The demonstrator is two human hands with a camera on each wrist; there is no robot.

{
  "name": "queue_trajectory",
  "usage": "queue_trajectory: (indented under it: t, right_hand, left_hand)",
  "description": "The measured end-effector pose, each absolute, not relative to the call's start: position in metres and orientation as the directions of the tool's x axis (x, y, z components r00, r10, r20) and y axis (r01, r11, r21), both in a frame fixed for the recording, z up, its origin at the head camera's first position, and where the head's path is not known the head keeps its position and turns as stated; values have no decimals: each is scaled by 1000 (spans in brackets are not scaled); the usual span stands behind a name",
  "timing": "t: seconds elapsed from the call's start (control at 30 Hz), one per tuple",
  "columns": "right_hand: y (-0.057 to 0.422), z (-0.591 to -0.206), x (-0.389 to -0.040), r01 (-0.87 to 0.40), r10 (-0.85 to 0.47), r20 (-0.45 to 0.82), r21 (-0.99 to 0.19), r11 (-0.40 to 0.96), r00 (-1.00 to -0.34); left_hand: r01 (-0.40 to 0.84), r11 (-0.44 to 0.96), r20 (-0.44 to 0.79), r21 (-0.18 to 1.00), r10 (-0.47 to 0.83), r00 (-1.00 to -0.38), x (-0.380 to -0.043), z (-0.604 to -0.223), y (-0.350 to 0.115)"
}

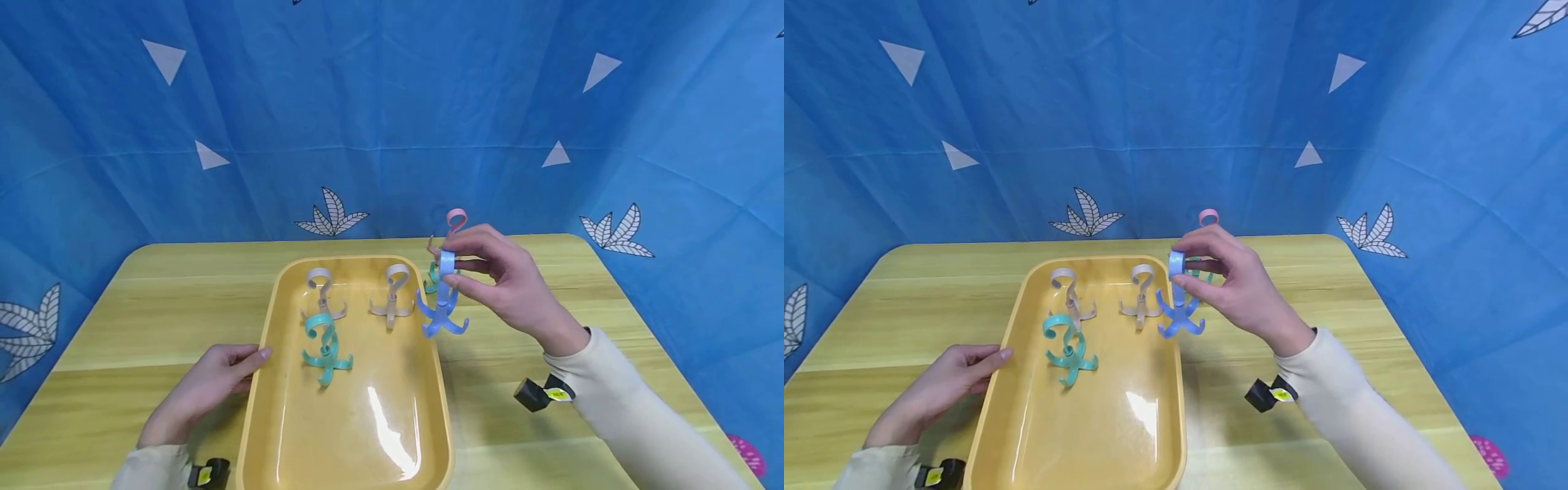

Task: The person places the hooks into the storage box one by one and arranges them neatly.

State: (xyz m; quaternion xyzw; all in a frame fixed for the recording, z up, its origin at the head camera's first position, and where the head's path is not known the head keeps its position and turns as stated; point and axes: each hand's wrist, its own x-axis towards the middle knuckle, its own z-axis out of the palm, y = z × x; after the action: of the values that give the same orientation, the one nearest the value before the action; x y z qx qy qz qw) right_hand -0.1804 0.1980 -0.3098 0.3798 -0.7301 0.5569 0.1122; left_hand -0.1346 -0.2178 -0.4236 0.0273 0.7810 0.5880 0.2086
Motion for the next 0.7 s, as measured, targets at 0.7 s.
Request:
queue_trajectory:
  t: [0.7]
  right_hand:
    - [152,-341,-180,-641,-573,514,-767,27,-638]
  left_hand:
    - [-163,273,-252,948,333,-909,-135,-424,-218]
